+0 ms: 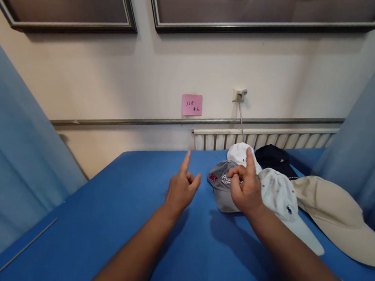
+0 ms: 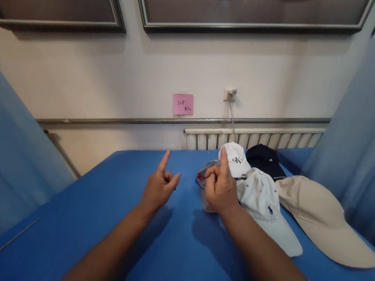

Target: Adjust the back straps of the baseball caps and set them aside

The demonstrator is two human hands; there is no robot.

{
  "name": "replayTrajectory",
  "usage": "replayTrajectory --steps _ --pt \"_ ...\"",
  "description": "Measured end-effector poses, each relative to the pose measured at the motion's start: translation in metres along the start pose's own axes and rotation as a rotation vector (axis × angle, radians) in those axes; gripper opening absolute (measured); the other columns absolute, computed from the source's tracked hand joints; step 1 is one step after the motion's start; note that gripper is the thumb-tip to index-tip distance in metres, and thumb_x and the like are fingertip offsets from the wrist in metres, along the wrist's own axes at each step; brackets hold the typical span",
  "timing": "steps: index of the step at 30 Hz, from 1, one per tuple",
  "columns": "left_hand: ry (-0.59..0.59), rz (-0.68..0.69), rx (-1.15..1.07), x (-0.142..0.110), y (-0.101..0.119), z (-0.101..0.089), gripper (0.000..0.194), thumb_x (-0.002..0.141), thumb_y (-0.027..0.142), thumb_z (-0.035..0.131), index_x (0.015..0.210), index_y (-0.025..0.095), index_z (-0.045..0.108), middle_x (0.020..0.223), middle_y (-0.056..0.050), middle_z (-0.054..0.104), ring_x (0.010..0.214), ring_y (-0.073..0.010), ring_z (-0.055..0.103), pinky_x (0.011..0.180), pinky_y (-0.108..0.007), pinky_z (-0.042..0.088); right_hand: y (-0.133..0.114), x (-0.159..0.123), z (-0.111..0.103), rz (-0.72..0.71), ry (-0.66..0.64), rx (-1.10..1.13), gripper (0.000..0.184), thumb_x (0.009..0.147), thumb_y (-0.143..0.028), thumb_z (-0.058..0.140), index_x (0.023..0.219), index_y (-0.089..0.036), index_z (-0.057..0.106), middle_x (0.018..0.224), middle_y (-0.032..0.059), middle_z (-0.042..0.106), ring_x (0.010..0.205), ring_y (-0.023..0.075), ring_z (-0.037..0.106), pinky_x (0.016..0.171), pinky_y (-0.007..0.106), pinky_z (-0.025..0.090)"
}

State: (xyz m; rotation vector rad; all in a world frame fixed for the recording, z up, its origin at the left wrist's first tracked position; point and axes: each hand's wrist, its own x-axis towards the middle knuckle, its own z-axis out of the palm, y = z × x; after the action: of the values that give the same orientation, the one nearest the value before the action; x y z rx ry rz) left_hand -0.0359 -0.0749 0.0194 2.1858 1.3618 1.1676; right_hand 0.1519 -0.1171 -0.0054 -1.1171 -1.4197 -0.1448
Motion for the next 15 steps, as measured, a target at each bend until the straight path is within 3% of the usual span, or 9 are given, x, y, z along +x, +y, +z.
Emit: replayTrajectory --steps 4,7,12,15 --pt "0.361 0.158 -0.002 0.006 0.03 -0.011 0.081 0.084 0.022 0.054 0.151 0.018 0.009 0.049 0.013 0.042 0.042 -0.007 0.039 0.053 -0.018 0.039 -0.016 0.028 -0.008 0.005 0.179 0.043 0.083 0.079 -0.008 0.042 0.151 -0.019 0.003 0.071 -0.002 0.061 0.057 0.0154 0.058 0.055 0.028 0.052" --pt "0.53 0.259 -0.023 0.003 0.036 -0.007 0.083 0.081 0.016 0.054 0.151 0.016 0.008 0.05 0.013 0.04 0.042 -0.0065 0.037 0.053 -0.017 0.041 -0.023 0.031 -0.013 -0.001 0.231 0.08 0.085 0.078 -0.007 0.043 0.152 -0.019 0.002 0.067 -0.0027 0.059 0.053 0.0144 0.055 0.048 0.025 0.048" --pt "0.576 0.406 -0.032 -0.004 0.035 0.001 0.088 0.081 0.014 0.054 0.151 0.02 0.001 0.052 0.013 0.04 0.044 -0.0072 0.039 0.055 -0.019 0.043 -0.024 0.025 -0.017 0.0 0.233 0.118 0.086 0.077 -0.008 0.044 0.152 -0.019 0.001 0.067 -0.003 0.059 0.053 0.0141 0.054 0.051 0.026 0.049" --pt "0.469 0.245 0.058 0.005 0.024 0.0 0.088 0.082 0.019 0.053 0.151 0.017 -0.002 0.052 0.012 0.043 0.046 -0.0083 0.042 0.056 -0.02 0.043 -0.013 0.026 -0.011 0.059 0.162 0.039 0.086 0.078 -0.01 0.041 0.152 -0.017 -0.001 0.068 -0.0017 0.06 0.054 0.0155 0.054 0.054 0.028 0.049"
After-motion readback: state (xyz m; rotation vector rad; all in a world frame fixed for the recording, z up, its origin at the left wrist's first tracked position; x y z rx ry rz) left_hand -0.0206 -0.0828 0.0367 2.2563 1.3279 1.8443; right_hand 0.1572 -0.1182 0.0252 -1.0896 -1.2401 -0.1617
